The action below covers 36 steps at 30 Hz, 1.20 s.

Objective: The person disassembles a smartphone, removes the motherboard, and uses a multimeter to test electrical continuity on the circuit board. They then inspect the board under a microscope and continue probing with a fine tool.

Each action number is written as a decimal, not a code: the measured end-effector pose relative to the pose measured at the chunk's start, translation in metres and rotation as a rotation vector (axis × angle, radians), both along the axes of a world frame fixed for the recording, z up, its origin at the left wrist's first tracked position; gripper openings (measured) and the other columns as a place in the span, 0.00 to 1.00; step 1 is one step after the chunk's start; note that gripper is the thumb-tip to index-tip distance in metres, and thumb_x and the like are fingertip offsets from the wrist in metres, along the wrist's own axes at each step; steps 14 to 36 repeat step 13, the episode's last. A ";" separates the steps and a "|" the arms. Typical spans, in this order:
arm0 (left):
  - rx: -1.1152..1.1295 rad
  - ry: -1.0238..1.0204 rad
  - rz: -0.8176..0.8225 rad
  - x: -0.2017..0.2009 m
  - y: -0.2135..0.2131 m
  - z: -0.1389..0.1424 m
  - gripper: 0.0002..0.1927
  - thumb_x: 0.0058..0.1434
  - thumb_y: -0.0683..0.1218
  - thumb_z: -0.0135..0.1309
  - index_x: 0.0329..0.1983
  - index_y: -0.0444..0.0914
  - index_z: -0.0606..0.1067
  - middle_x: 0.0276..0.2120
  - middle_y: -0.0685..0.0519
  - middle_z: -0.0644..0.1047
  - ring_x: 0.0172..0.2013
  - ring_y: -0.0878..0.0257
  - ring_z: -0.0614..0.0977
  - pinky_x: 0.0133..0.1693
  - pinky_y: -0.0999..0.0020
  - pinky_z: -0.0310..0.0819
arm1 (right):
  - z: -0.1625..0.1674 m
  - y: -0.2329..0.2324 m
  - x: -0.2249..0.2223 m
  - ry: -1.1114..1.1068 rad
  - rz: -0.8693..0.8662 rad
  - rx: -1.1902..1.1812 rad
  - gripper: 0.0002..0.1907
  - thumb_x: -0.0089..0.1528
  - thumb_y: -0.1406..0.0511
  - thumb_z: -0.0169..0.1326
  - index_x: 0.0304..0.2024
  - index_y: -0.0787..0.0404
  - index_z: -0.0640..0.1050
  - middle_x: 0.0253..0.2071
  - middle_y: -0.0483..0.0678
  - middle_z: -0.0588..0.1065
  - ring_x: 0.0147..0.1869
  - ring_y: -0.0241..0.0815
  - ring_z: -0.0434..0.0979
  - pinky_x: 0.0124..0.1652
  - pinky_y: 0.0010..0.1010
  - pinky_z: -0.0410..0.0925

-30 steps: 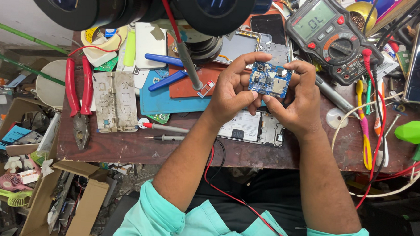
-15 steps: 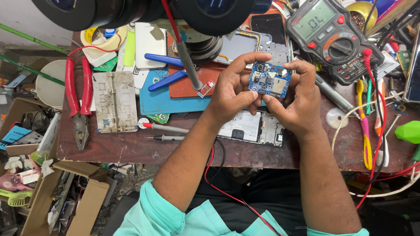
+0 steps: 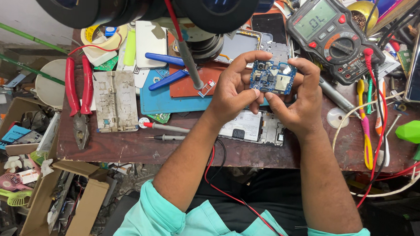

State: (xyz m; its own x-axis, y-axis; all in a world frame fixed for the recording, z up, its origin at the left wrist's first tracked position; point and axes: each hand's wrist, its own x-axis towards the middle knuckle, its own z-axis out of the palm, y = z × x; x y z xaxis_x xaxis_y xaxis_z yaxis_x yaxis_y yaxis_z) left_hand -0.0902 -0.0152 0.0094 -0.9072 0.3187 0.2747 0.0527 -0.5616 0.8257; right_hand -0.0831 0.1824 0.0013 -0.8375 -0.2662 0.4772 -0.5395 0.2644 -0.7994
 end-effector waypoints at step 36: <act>0.009 0.010 -0.005 -0.001 0.000 -0.004 0.33 0.58 0.30 0.47 0.70 0.32 0.62 0.40 0.46 0.79 0.30 0.70 0.79 0.28 0.74 0.78 | 0.000 0.000 0.001 -0.016 -0.045 0.026 0.35 0.64 0.71 0.61 0.67 0.61 0.58 0.43 0.50 0.81 0.41 0.33 0.81 0.40 0.18 0.70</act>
